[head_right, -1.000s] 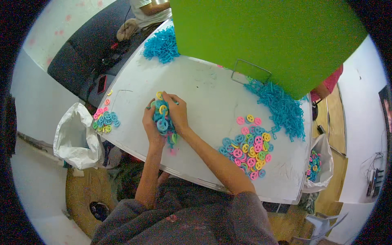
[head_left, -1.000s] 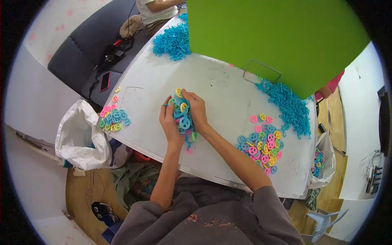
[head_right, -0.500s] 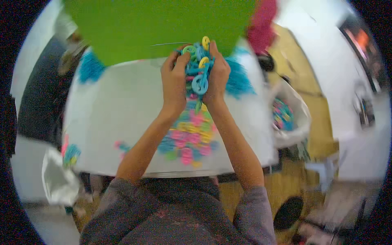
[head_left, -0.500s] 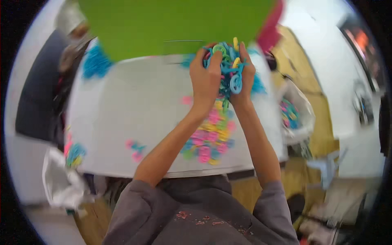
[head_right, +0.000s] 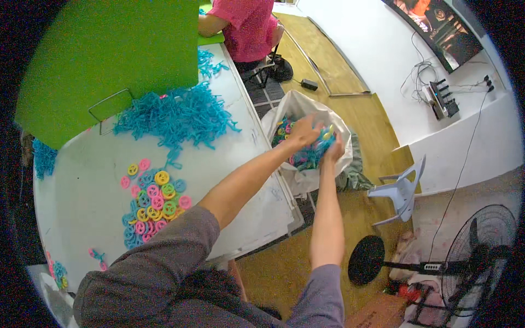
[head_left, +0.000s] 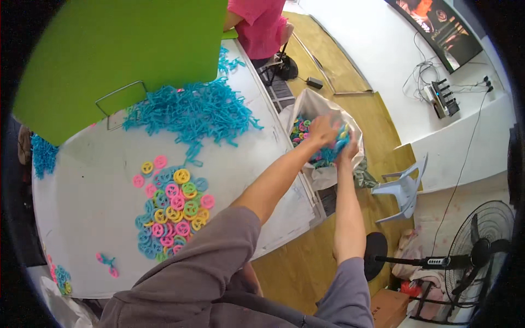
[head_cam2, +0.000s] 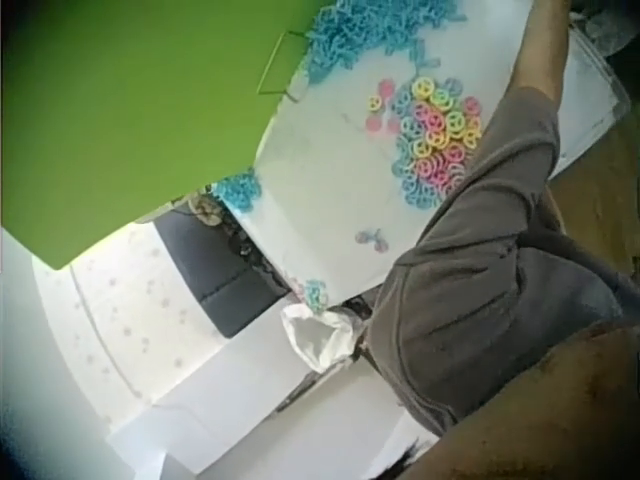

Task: Assembling colorful plastic rings by linking them together.

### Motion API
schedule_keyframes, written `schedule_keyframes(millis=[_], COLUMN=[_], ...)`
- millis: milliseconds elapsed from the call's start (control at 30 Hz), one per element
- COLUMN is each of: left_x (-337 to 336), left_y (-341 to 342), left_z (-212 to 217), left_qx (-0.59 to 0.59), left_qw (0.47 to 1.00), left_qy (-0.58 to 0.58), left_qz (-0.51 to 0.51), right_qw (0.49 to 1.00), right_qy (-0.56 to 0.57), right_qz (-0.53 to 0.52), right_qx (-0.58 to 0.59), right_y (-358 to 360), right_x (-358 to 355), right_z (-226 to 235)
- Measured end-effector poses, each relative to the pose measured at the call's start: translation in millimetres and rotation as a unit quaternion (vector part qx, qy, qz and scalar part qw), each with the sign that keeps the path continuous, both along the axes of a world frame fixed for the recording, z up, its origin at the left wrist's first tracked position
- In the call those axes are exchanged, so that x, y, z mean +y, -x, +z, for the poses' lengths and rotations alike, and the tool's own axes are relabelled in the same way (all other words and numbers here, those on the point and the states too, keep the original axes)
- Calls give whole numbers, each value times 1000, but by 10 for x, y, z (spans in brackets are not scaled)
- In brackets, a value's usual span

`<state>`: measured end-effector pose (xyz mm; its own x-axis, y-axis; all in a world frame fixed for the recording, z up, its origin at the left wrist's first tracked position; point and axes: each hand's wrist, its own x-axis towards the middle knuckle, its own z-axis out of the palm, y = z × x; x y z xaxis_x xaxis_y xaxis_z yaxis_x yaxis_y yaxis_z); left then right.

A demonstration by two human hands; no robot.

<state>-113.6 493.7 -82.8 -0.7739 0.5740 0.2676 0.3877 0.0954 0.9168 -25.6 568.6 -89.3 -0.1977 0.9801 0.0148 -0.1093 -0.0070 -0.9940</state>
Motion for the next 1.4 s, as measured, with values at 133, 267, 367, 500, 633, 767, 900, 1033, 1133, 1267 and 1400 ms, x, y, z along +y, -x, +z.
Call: schedule_keyframes(millis=[133, 267, 367, 500, 633, 767, 900, 1033, 1133, 1267, 1400], left_x=[-373, -1671, -3641, -5861, -7544, -7418, -7262, -7244, -7280, -7261, -7008], left_y=[385, 530, 608, 322, -533, -991, -1174, -1143, -1148, -1211, -1071], left_z=[64, 974, 1400, 1540, 1154, 732, 552, 516, 449, 458, 618], left_qx=[32, 152, 298, 129, 97, -15, -48, -14, -16, 2, -57], left_qw=[994, 972, 945, 953, 837, 855, 865, 858, 852, 849, 861], left_qy=[-48, -48, 98, 137, 176, 165, 131, 84, 87, 97, 139], left_qz=[97, -173, -96, 237, 509, 491, 482, 506, 516, 520, 487], right_qw=[999, 876, 873, 898, 697, 448, 465, 512, 620, 814, 815], right_qy=[31, -296, -381, -358, -330, -562, -542, -398, -364, -400, -491], right_qz=[44, 2, 72, 243, 636, 695, 699, 760, 693, 421, 150], right_qx=[1, -380, -294, -80, -3, -10, -34, -41, 42, -15, -271], right_y=[-13, -633, -38, 684, 795, 433, 204, 288, 345, 439, 82], right_x=[399, 1578, 588, -1442, -4145, -5710, -6221, -5926, -5180, -3253, -1315], right_z=[-476, -781, -198, 853, 1365, 929, 469, 727, 1102, 1214, 677])
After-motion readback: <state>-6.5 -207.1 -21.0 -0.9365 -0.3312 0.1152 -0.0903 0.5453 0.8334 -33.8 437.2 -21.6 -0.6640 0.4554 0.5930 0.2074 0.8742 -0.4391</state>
